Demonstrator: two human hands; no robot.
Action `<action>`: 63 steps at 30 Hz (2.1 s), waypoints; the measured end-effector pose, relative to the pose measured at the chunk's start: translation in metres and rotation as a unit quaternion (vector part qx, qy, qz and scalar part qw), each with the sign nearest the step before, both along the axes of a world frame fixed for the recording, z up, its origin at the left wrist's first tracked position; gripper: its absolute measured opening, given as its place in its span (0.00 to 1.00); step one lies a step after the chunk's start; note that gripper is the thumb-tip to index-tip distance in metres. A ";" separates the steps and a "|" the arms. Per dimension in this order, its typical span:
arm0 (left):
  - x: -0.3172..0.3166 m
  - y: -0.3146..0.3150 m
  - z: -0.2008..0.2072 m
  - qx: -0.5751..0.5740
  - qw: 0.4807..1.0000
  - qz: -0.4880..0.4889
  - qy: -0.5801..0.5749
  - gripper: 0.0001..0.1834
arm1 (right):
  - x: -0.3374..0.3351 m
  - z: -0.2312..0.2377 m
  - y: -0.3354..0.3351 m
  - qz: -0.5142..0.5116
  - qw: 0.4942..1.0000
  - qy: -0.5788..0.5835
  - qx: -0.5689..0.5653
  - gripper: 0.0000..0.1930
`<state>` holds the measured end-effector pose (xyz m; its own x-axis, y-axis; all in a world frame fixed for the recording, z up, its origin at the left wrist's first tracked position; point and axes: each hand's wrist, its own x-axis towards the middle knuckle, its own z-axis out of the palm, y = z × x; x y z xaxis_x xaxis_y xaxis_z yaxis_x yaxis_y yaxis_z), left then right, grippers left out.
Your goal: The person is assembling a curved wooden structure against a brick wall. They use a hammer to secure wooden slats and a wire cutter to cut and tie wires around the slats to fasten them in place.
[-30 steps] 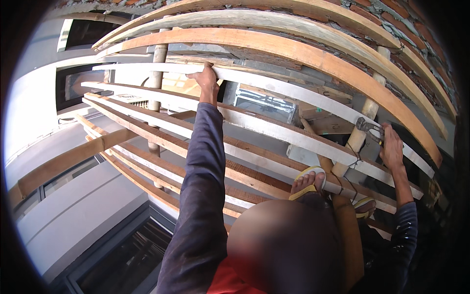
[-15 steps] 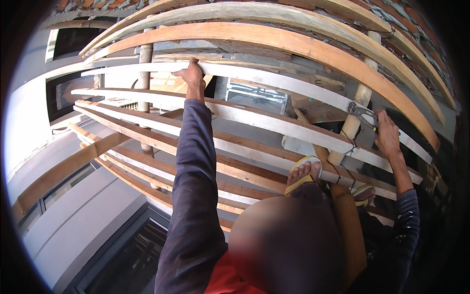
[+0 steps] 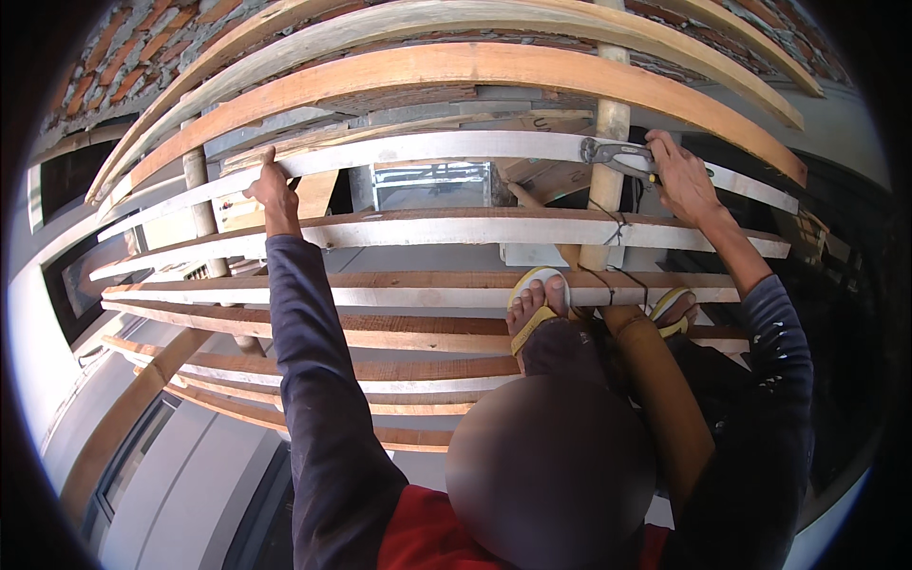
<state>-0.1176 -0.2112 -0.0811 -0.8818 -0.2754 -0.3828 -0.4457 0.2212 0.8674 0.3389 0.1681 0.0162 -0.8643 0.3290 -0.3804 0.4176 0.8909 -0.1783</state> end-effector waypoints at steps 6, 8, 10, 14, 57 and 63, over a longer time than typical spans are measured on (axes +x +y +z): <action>-0.011 -0.009 -0.007 0.010 0.998 -0.048 -0.045 0.42 | 0.006 -0.010 0.006 0.007 1.000 0.012 -0.009 0.25; -0.009 -0.006 -0.004 0.003 0.997 -0.056 -0.051 0.42 | 0.007 -0.011 0.006 0.002 1.000 0.009 -0.007 0.24; -0.003 0.003 0.001 -0.017 0.999 -0.023 -0.042 0.45 | 0.008 -0.013 0.007 0.003 1.000 0.011 -0.002 0.24; 0.000 0.005 0.004 -0.043 0.998 -0.014 -0.045 0.50 | 0.008 -0.010 0.005 0.001 1.000 0.002 0.001 0.22; 0.118 0.045 0.109 -0.080 0.962 -0.167 0.199 0.38 | -0.046 0.061 -0.067 -0.156 0.954 0.126 -0.221 0.26; 0.291 0.067 0.151 0.252 0.876 -0.400 -0.093 0.28 | -0.074 0.056 -0.184 -0.204 0.837 0.221 -0.456 0.35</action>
